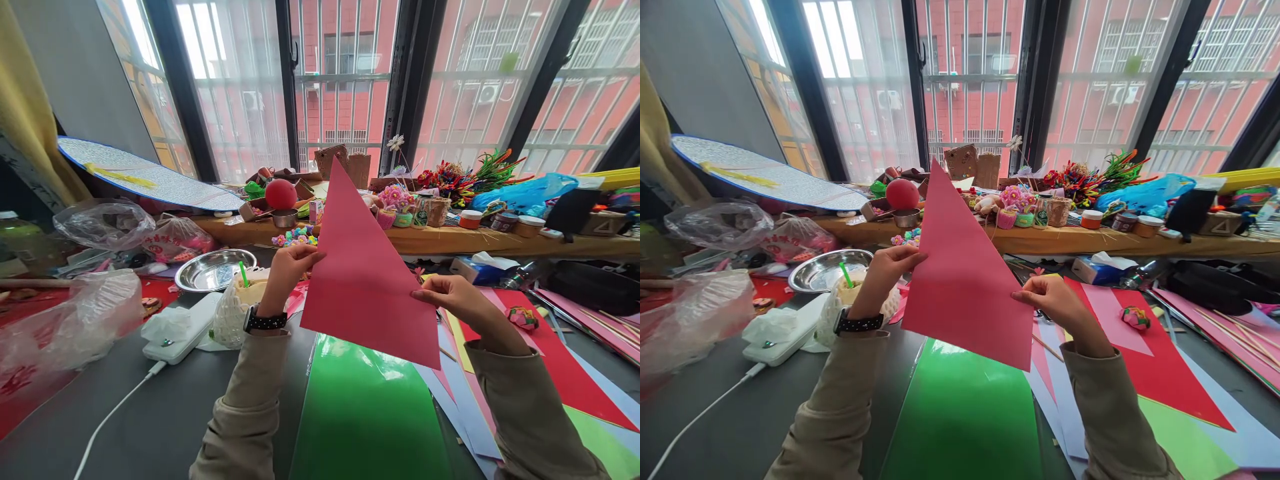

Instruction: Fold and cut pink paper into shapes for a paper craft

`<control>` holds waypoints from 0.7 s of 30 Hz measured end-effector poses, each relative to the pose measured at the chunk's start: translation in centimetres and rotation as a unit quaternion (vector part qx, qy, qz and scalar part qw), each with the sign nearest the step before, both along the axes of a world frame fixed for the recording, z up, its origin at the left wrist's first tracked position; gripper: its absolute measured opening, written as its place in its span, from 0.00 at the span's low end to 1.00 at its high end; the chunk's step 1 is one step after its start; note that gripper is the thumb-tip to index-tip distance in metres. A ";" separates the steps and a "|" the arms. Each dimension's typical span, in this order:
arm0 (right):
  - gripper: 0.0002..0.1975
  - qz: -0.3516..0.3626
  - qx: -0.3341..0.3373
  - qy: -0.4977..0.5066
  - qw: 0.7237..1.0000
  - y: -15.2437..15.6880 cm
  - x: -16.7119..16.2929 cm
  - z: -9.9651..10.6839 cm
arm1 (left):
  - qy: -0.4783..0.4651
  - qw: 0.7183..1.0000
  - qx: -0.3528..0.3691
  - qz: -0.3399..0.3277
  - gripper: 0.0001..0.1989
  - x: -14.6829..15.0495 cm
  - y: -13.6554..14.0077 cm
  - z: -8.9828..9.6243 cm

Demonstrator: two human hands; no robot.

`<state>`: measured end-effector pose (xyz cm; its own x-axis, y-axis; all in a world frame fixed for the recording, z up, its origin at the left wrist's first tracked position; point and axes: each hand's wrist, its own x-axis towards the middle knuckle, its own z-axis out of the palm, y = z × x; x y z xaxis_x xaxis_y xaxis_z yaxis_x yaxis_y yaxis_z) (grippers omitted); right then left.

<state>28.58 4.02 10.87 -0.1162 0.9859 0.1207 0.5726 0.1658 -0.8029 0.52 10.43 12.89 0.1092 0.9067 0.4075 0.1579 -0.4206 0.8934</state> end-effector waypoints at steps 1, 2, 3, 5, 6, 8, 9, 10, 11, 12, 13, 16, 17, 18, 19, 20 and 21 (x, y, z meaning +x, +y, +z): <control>0.16 0.012 -0.012 0.004 1.000 0.0 0.1 0.0 | 0.023 1.000 -0.015 -0.017 0.14 -0.2 0.0 0.0; 0.16 0.024 -0.025 0.003 0.999 0.0 0.2 0.0 | 0.060 0.997 -0.038 -0.042 0.13 -0.4 -0.1 -0.1; 0.16 0.035 -0.039 -0.005 0.999 0.0 0.3 -0.1 | 0.111 0.989 -0.069 -0.073 0.13 -0.6 -0.2 -0.1; 0.16 0.052 -0.066 -0.038 0.996 0.3 0.7 -0.5 | 0.224 0.954 -0.145 -0.137 0.14 -1.0 -0.5 0.0; 0.16 0.060 -0.080 -0.060 0.993 0.6 0.9 -0.9 | 0.272 0.931 -0.182 -0.162 0.14 -1.1 -0.7 0.0; 0.16 0.082 -0.111 -0.098 0.986 1.2 1.4 -1.8 | 0.336 0.892 -0.235 -0.191 0.13 -1.1 -0.9 0.0; 0.16 0.098 -0.134 -0.117 0.979 1.6 1.6 -2.2 | 0.353 0.880 -0.251 -0.194 0.12 -1.1 -0.9 -0.1; 0.16 0.122 -0.156 -0.129 0.972 1.9 1.7 -2.7 | 0.368 0.871 -0.261 -0.197 0.12 -1.0 -0.8 -0.1; 0.16 0.147 -0.176 -0.131 0.964 2.2 1.7 -3.0 | 0.381 0.862 -0.268 -0.199 0.11 -0.9 -0.7 -0.3; 0.16 0.175 -0.187 -0.131 0.958 2.4 1.6 -3.3 | 0.391 0.856 -0.272 -0.203 0.11 -0.8 -0.6 -0.5; 0.16 0.201 -0.188 -0.132 0.952 2.5 1.4 -3.5 | 0.401 0.849 -0.273 -0.209 0.10 -0.7 -0.4 -0.7; 0.17 0.232 -0.161 -0.146 0.948 2.8 0.2 -3.9 | 0.424 0.826 -0.278 -0.247 0.10 0.0 0.3 -1.9; 0.18 0.221 -0.153 -0.152 0.951 2.9 -0.2 -4.0 | 0.433 0.812 -0.283 -0.270 0.10 0.3 0.4 -2.4; 0.18 0.202 -0.145 -0.158 0.956 3.0 -0.6 -4.2 | 0.438 0.806 -0.286 -0.278 0.10 0.7 0.6 -2.9; 0.19 0.182 -0.140 -0.160 0.960 3.2 -0.9 -4.5 | 0.442 0.801 -0.287 -0.285 0.10 1.1 0.6 -3.2; 0.19 0.165 -0.141 -0.157 0.964 3.3 -1.1 -4.8 | 0.445 0.796 -0.289 -0.292 0.10 1.6 0.6 -3.6; 0.20 0.152 -0.144 -0.149 0.966 3.4 -1.3 -5.1 | 0.448 0.791 -0.290 -0.299 0.09 2.0 0.6 -3.8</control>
